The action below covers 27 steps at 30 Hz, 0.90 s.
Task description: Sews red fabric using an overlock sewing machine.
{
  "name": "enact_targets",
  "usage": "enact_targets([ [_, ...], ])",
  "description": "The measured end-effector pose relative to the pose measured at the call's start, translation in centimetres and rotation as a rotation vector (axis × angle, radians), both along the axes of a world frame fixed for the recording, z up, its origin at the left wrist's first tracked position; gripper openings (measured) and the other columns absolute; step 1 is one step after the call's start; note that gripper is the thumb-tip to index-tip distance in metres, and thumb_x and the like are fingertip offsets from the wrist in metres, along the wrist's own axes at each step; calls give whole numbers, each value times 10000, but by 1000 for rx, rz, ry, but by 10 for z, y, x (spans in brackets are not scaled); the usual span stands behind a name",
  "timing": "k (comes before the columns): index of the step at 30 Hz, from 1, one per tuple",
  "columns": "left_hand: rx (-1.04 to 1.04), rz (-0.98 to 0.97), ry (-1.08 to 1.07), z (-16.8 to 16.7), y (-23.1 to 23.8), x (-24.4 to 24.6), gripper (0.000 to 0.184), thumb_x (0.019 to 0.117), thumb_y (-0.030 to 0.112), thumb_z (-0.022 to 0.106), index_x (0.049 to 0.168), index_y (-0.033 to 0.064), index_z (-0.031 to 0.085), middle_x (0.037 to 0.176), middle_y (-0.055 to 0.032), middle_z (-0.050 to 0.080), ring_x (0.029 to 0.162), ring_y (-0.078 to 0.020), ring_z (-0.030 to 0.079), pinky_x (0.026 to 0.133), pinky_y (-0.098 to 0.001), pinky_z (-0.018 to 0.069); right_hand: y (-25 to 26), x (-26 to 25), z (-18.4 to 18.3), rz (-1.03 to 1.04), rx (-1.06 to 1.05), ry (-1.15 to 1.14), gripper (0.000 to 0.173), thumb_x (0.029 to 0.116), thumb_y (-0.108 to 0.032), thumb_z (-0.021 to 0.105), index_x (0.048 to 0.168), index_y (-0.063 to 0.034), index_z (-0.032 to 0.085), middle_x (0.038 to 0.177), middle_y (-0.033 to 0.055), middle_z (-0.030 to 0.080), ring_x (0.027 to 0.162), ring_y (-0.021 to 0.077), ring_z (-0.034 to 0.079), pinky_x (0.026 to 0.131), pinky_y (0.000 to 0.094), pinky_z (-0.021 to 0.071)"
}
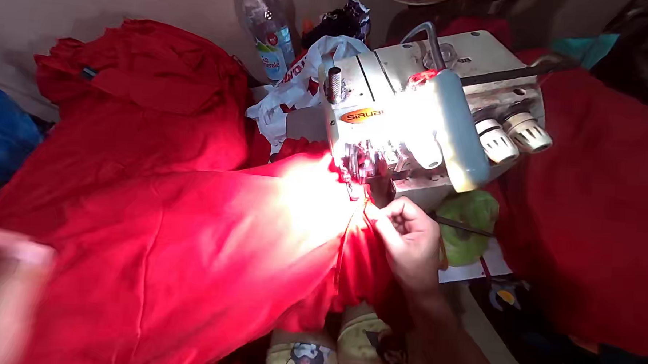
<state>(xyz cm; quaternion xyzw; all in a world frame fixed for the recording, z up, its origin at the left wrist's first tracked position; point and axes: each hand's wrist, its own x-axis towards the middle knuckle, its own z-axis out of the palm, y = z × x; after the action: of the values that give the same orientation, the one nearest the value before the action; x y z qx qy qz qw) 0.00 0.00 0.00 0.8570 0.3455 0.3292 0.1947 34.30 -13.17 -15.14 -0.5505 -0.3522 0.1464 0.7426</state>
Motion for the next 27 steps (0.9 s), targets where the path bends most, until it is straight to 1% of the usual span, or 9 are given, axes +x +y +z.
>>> enact_targets([
  [1,-263,-83,73,-26,-42,20,128,1027,224,593,1065,103,609,922,78,643,838,68,616,736,-125,512,3,2,1,4,-14,8,151,867,-6,665,755,-90,610,665,-113,577,588,-102,515,555,65,436],
  [4,-1008,-349,260,-117,-127,73,334,1047,167,518,1181,-111,644,1072,-158,717,935,-156,708,855,-342,579,2,7,2,42,-39,56,141,896,-15,663,779,-86,626,656,-105,590,578,-85,530,556,80,447],
  [6,-1327,-238,14,-173,-159,95,450,1057,164,401,1373,-152,456,1314,-193,635,1109,-215,681,960,-386,554,-7,9,1,78,-73,78,84,919,-11,644,852,-54,670,708,-80,643,621,-67,582,599,94,496],
  [8,-1381,141,-455,-183,-177,115,343,1091,175,333,1285,-74,467,1186,-105,708,1043,-188,714,919,-375,582,-21,12,-1,106,-133,86,77,940,-22,624,906,-34,691,748,-62,681,654,-57,622,629,104,529],
  [13,-866,256,-780,-99,-161,96,346,1090,256,396,969,312,715,925,164,757,915,18,704,851,-249,589,-36,13,1,187,-124,194,42,964,-19,610,978,-23,650,762,-55,687,671,-31,641,644,130,545],
  [16,-593,242,-740,-64,-116,108,433,1113,401,222,1251,131,531,1064,106,719,964,-25,692,860,-265,582,-38,-10,3,293,-40,450,190,957,17,588,1130,-23,519,839,-11,718,748,38,690,689,218,579],
  [19,-267,337,-409,-119,-114,122,651,998,165,528,1474,-192,263,1471,-262,438,1251,-101,536,982,-229,487,-38,-34,-2,257,-30,447,237,930,4,637,1143,-11,533,850,-6,717,734,19,676,643,177,549],
  [21,87,426,-272,-150,-110,128,736,897,153,691,1369,-273,321,1371,-449,446,1212,-258,577,944,-274,505,-41,-43,-11,198,-21,396,196,918,-9,665,1094,0,579,847,-4,727,746,18,694,683,178,577],
  [27,434,509,-90,-161,-95,125,212,924,104,657,891,-99,707,760,-195,695,663,-125,669,674,-208,536,-42,-52,-19,62,96,291,51,906,2,659,921,-37,630,839,-44,698,726,-36,655,674,130,562],
])
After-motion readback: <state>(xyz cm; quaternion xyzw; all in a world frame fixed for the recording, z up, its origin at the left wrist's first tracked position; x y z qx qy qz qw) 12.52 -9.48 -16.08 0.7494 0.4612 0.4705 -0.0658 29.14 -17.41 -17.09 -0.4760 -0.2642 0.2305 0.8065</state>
